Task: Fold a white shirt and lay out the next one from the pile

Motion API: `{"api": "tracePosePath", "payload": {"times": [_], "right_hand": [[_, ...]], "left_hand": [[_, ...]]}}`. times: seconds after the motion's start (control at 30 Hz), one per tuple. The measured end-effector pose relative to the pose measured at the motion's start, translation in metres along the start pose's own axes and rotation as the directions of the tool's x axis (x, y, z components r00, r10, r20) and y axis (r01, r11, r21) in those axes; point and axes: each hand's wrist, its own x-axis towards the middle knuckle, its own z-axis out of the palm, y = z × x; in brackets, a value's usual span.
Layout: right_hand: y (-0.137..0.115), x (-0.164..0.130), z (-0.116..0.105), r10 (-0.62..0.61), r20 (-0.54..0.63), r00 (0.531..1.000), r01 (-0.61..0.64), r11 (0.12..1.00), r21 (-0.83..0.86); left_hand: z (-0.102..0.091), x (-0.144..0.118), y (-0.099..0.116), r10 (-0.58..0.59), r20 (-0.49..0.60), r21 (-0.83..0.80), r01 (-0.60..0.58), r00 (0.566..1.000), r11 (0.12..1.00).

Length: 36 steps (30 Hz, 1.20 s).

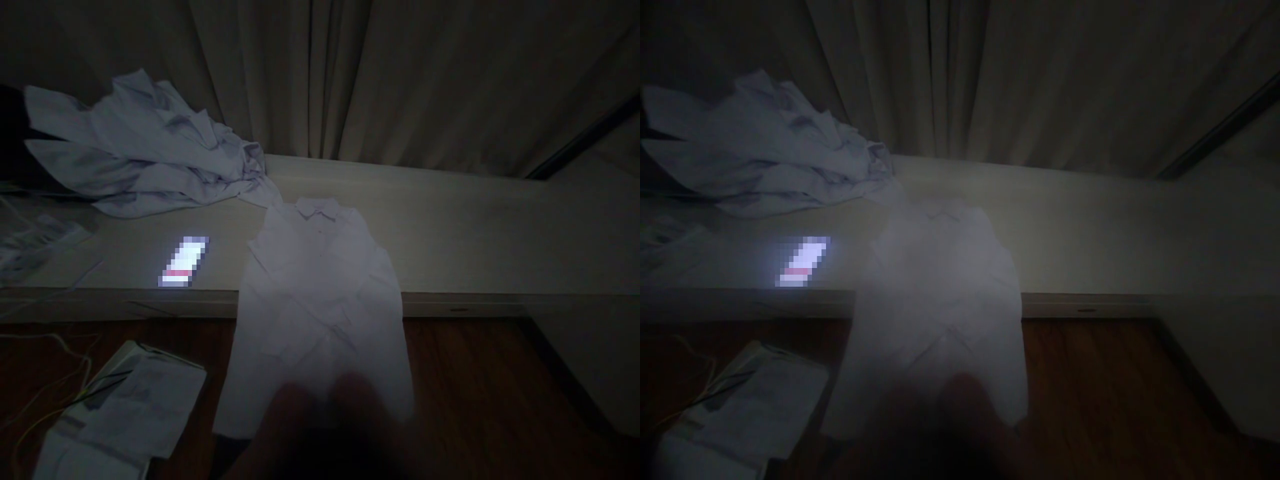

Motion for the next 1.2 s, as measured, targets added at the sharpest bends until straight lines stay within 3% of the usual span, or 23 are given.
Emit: {"api": "tracePosePath", "payload": {"times": [0.4, 0.7, 0.83, 0.97, 1.2], "right_hand": [[-0.006, 0.000, 0.004, -0.058, 0.016, 0.998, 0.059, 0.998, -0.037], [-0.005, -0.008, 0.010, 0.067, 0.068, 0.995, -0.067, 0.998, -0.009], [-0.007, -0.004, 0.023, 0.062, 0.062, 0.996, -0.064, 0.998, 0.021], [-0.003, 0.000, 0.035, 0.148, 0.014, 0.989, -0.149, 0.989, 0.016], [-0.001, -0.002, 0.036, 0.165, 0.020, 0.986, -0.166, 0.983, 0.074]], "left_hand": [[-0.001, 0.000, 0.000, -0.097, -0.002, -0.079, 0.097, 0.995, 0.992], [-0.001, 0.058, 0.001, -0.264, -0.029, -0.172, 0.255, 0.964, 0.951], [0.002, 0.067, -0.003, -0.255, -0.030, -0.171, 0.247, 0.966, 0.954], [-0.003, 0.073, -0.010, -0.252, -0.030, -0.146, 0.245, 0.967, 0.958], [-0.003, 0.079, -0.006, -0.208, -0.028, -0.067, 0.205, 0.978, 0.976]]}}
